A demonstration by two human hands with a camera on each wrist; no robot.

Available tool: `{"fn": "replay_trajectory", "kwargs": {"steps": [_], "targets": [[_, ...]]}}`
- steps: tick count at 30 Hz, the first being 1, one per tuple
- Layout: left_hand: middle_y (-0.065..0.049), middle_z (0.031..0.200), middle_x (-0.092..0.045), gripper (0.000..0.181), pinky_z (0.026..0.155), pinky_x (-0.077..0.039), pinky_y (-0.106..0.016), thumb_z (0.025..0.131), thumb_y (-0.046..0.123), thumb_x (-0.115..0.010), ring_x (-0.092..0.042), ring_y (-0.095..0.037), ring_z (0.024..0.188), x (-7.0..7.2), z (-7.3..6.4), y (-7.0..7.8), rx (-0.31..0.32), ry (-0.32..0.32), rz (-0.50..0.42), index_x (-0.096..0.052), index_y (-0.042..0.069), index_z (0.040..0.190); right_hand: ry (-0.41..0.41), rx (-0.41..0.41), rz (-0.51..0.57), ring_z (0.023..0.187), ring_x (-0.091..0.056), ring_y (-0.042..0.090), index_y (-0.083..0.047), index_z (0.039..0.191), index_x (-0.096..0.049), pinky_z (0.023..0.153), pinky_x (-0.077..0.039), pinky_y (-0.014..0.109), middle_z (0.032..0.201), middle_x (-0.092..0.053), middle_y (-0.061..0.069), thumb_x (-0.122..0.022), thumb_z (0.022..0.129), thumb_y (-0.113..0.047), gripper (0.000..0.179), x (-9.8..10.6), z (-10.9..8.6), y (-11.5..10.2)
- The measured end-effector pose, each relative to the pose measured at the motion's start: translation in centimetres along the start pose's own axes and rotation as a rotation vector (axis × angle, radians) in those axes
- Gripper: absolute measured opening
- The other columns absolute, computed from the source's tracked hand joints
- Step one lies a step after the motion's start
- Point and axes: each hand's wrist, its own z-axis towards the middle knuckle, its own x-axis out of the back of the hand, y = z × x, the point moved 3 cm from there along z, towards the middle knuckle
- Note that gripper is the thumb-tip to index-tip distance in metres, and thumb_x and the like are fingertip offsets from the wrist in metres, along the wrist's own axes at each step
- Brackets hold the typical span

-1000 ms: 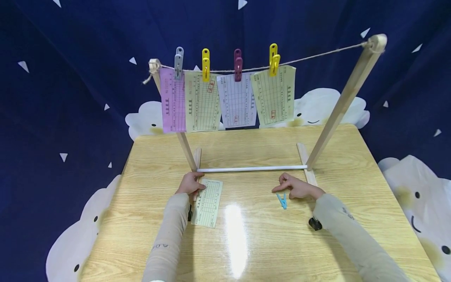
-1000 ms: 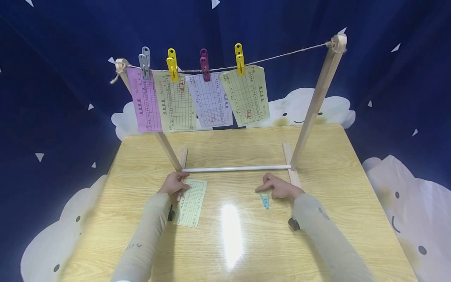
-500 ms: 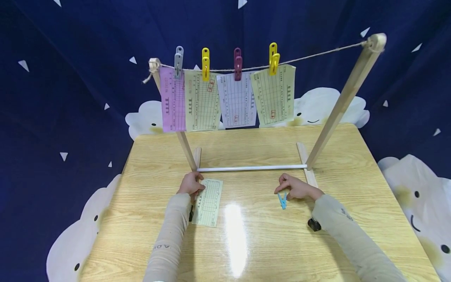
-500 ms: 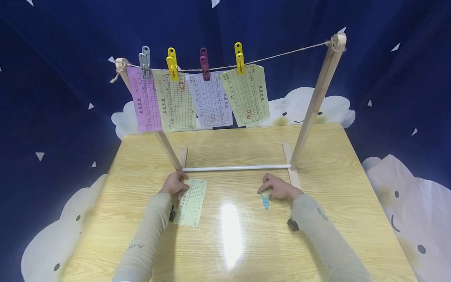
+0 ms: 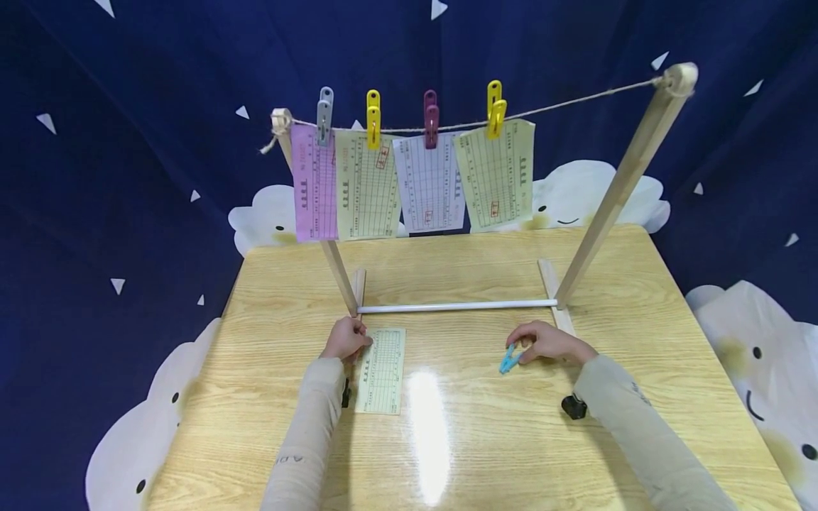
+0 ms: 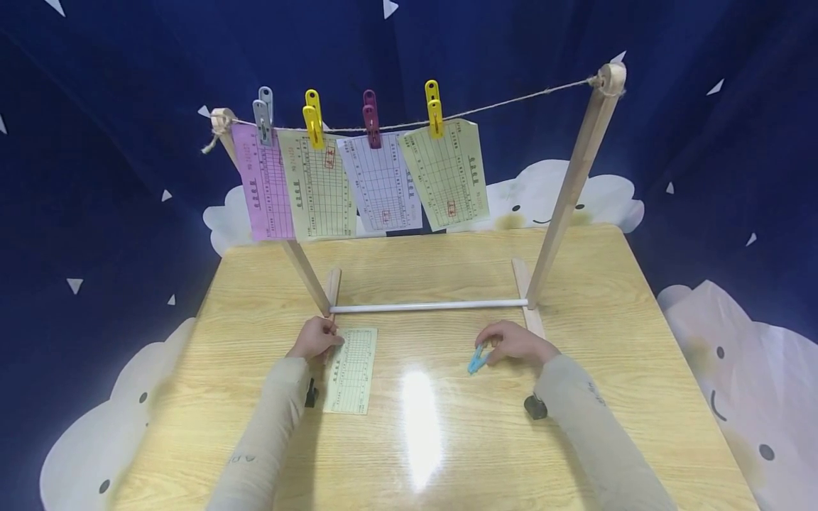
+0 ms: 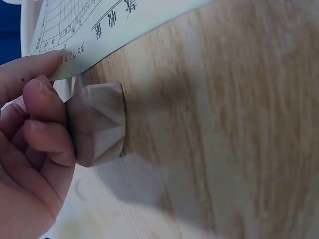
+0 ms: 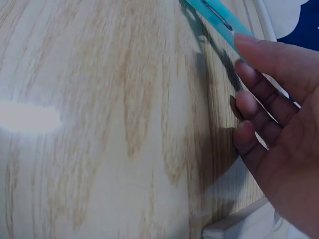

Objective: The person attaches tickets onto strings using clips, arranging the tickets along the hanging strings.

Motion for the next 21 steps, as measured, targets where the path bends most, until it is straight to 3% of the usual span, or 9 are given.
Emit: {"fn": "replay_trajectory", "kwargs": {"steps": [3,10,17,21], "targets": [[-0.001,0.045,-0.044,0.017,0.034,-0.035,-0.022,0.078,0.002,-0.066,-0.038,-0.009,0.033,0.0,-0.2,0.1,-0.031,0.011,0.000,-0.053,0.002,0.066,0.009,-0.030,0.033,0.071,-0.044,0.018,0.005,0.103,-0.063,0.062,-0.039,0.025,0.084,-0.055,0.017,-0.073,0.073,-0.005,0.033,0.2,-0.1,0.3],[0.001,0.051,-0.045,0.013,0.038,-0.033,-0.021,0.079,0.003,-0.067,-0.037,-0.008,0.036,0.2,-0.6,0.5,-0.071,0.022,-0.003,-0.058,0.001,0.070,0.024,0.014,0.054,0.063,-0.048,0.011,0.009,0.104,-0.060,0.057,-0.041,0.023,0.075,-0.057,0.012,-0.072,0.074,-0.005,0.035,0.3,-0.4,0.5],[0.000,0.057,-0.046,0.016,0.048,-0.036,-0.022,0.075,0.001,-0.070,-0.039,-0.010,0.048,0.6,-0.8,1.5,-0.193,0.059,0.014,-0.058,-0.001,0.065,0.061,0.010,0.077,0.062,-0.047,0.007,0.013,0.107,-0.058,0.055,-0.041,0.021,0.073,-0.056,0.006,-0.070,0.076,-0.004,0.037,0.3,-1.0,0.8],[-0.002,0.062,-0.052,0.009,0.050,-0.038,-0.022,0.074,0.001,-0.071,-0.043,-0.011,0.055,0.7,-1.2,2.1,-0.202,0.078,0.004,-0.064,-0.003,0.071,0.088,0.007,0.074,0.063,-0.048,0.007,0.014,0.108,-0.058,0.056,-0.042,0.021,0.075,-0.057,0.004,-0.070,0.077,-0.006,0.038,0.5,-1.5,1.0]]}}
